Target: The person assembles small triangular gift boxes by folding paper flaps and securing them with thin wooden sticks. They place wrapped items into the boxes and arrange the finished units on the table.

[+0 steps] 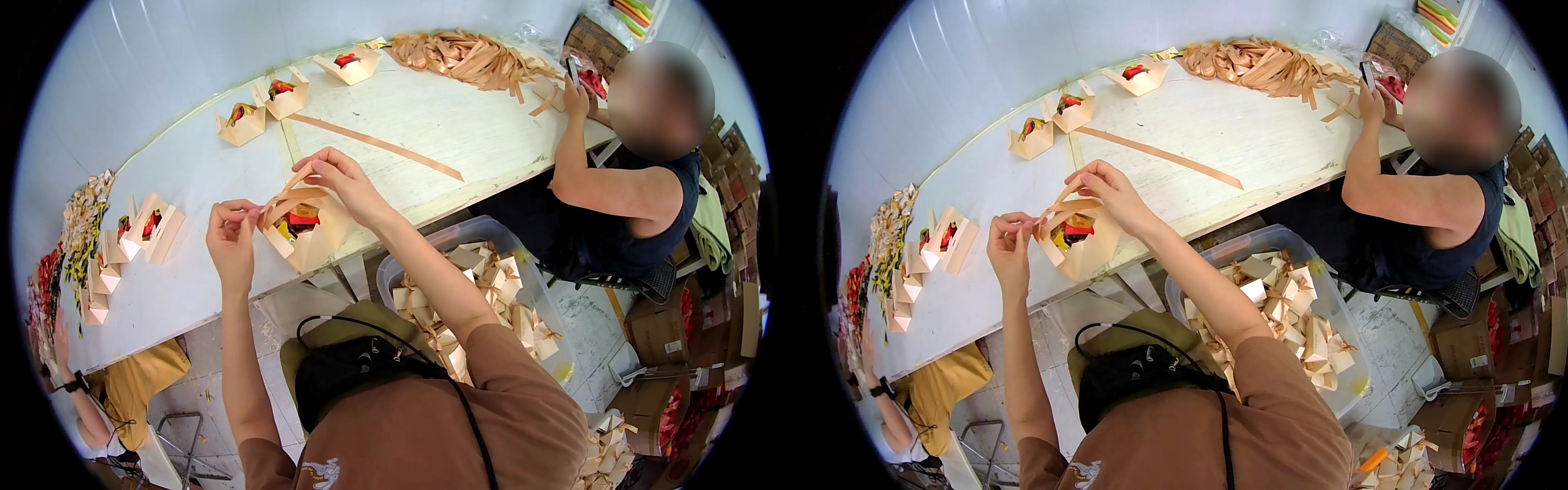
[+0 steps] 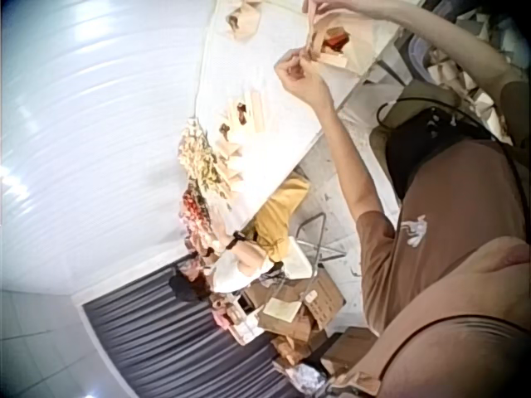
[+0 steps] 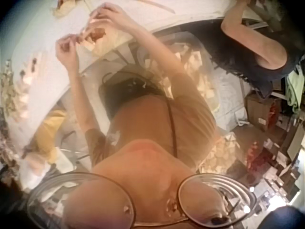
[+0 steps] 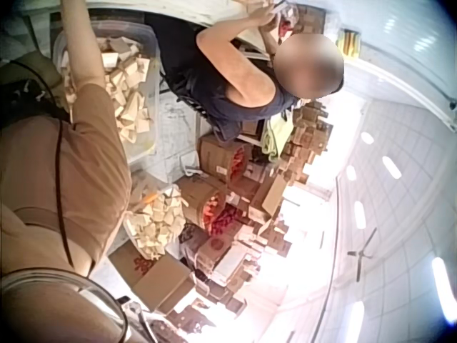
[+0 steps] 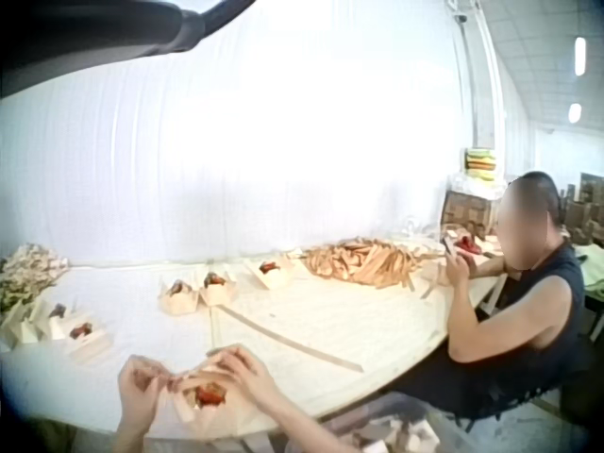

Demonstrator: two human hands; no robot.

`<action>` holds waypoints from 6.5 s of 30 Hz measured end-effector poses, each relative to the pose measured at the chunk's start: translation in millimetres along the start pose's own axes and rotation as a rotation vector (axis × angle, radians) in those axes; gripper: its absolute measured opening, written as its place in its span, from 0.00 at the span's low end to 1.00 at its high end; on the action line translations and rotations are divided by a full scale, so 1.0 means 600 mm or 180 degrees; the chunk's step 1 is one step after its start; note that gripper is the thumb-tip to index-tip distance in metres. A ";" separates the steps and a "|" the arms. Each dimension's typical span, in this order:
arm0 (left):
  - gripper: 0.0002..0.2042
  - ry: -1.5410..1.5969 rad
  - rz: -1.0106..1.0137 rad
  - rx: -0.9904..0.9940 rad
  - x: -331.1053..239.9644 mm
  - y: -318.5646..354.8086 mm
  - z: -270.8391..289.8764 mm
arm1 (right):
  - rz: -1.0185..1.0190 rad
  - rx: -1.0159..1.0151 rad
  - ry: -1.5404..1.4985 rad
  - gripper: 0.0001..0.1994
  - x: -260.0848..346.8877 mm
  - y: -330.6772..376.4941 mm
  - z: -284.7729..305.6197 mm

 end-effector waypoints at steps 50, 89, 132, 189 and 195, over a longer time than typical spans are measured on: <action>0.26 -0.2156 0.1197 0.0697 -0.053 0.031 -0.019 | 0.0455 0.1087 0.3983 0.44 -0.033 0.095 -0.069; 0.10 -0.1853 0.0325 0.0354 -0.007 0.047 0.025 | 0.1140 0.0606 0.4716 0.18 -0.004 0.086 -0.081; 0.08 0.0112 0.1248 0.0669 -0.004 0.019 -0.014 | 0.0169 -0.0372 0.2081 0.07 -0.033 0.053 -0.047; 0.14 -0.0366 0.1206 0.0140 -0.002 0.028 -0.033 | 0.0842 -0.0328 0.2449 0.05 -0.001 0.070 -0.080; 0.14 0.0062 0.1396 0.0129 0.008 0.034 -0.020 | 0.0331 -0.0634 0.1477 0.06 -0.033 0.067 -0.057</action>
Point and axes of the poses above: each hand's wrist, its own y-axis away from the middle knuckle, its own z-axis out of the back of the hand, x = y × z, the point moved 1 cm from there along -y, towards the middle knuckle, and after that the axes turned 7 degrees about z, right-handed, at the moved point
